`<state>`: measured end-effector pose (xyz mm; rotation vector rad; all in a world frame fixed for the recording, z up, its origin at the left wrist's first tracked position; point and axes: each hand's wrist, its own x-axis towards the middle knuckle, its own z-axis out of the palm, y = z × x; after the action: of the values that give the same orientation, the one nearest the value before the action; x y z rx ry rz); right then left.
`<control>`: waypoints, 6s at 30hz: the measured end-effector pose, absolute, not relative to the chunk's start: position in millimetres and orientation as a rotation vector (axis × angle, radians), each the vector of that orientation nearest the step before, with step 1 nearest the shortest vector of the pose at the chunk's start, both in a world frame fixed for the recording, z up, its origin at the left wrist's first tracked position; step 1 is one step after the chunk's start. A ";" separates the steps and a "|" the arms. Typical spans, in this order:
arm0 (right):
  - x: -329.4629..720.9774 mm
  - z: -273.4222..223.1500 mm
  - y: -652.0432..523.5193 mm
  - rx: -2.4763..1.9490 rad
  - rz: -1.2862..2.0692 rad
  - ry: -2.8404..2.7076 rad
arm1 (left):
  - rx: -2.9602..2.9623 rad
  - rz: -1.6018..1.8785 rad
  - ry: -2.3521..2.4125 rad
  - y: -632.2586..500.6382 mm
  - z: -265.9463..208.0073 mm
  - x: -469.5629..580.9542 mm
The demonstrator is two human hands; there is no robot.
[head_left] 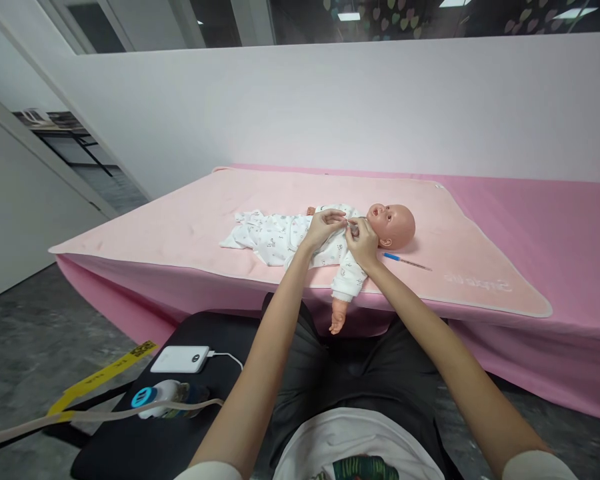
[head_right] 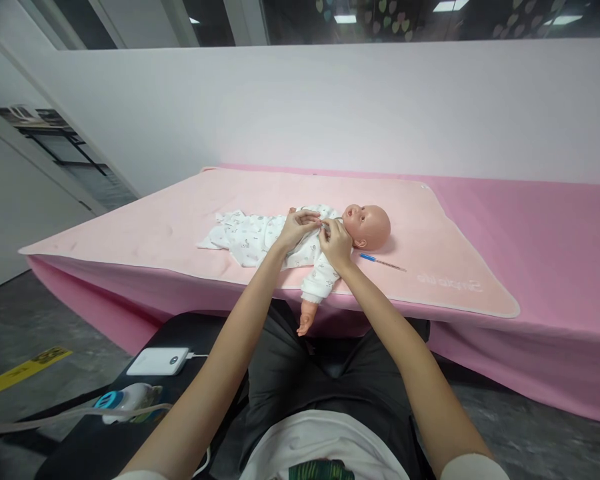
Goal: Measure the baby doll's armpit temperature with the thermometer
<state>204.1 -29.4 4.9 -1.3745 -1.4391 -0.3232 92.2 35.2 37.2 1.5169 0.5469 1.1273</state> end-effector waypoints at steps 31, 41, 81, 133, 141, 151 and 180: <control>210.3 -5.5 -21.5 -1.256 -0.282 -1.329 | 1.551 1.051 0.420 39.5 35.2 88.0; 202.8 5.2 -31.4 -1.170 -0.370 -1.481 | 1.541 1.036 0.388 37.6 36.1 87.5; 208.2 12.9 -30.4 -1.118 -0.045 -1.483 | 1.611 0.854 0.308 33.4 38.3 82.1; 202.5 11.6 -35.4 -1.251 -0.481 -1.765 | 2.324 1.543 1.264 -13.4 9.4 70.5; 201.5 16.9 -40.6 -1.144 -0.485 -1.885 | 2.316 1.548 1.297 -13.5 7.7 71.1; 203.2 10.7 -34.3 -1.141 -0.460 -1.809 | 2.389 1.554 1.249 -16.8 10.2 71.6; 204.5 10.7 -35.4 -1.161 -0.461 -1.761 | 2.407 1.558 1.397 -13.0 8.9 79.3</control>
<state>204.5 -35.4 10.7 -1.1611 -1.7615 -0.4607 79.3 -13.0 8.9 2.4066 1.3965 1.5577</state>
